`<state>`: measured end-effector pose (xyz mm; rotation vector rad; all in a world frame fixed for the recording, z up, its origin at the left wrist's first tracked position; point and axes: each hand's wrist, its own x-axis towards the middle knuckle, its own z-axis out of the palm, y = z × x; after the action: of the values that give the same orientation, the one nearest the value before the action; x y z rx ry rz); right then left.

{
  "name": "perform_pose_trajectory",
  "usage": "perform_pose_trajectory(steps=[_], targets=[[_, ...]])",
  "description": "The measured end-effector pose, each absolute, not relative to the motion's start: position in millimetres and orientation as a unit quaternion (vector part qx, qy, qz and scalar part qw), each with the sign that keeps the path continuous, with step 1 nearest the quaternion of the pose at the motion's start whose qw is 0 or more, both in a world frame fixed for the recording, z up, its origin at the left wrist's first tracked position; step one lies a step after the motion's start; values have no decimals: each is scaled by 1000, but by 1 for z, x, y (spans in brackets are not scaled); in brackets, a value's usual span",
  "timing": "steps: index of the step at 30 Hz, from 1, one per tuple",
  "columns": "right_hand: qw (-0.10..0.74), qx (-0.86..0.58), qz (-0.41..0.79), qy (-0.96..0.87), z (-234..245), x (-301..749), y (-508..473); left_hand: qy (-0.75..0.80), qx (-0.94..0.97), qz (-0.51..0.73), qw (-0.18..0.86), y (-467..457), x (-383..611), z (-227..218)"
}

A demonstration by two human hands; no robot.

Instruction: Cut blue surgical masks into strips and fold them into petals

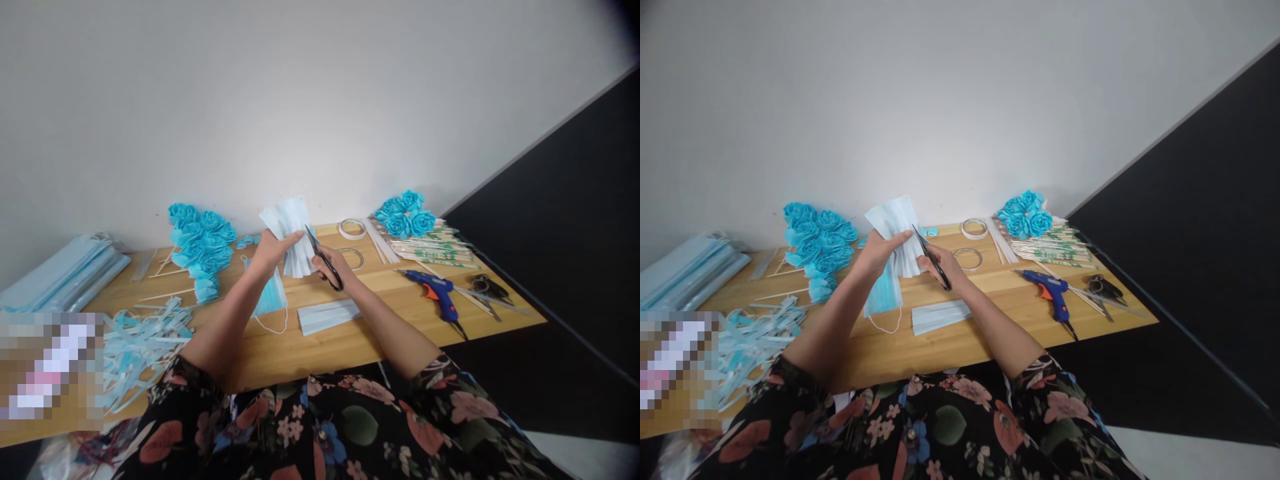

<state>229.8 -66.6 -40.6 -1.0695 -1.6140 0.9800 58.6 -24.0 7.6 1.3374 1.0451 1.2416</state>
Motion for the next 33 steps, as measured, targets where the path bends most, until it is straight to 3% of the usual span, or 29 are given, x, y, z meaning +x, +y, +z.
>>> perform_pose_trajectory(steps=[33], targets=[[487, -446, 433, -613, -35, 227, -69, 430, 549, 510, 504, -24, 60, 5]])
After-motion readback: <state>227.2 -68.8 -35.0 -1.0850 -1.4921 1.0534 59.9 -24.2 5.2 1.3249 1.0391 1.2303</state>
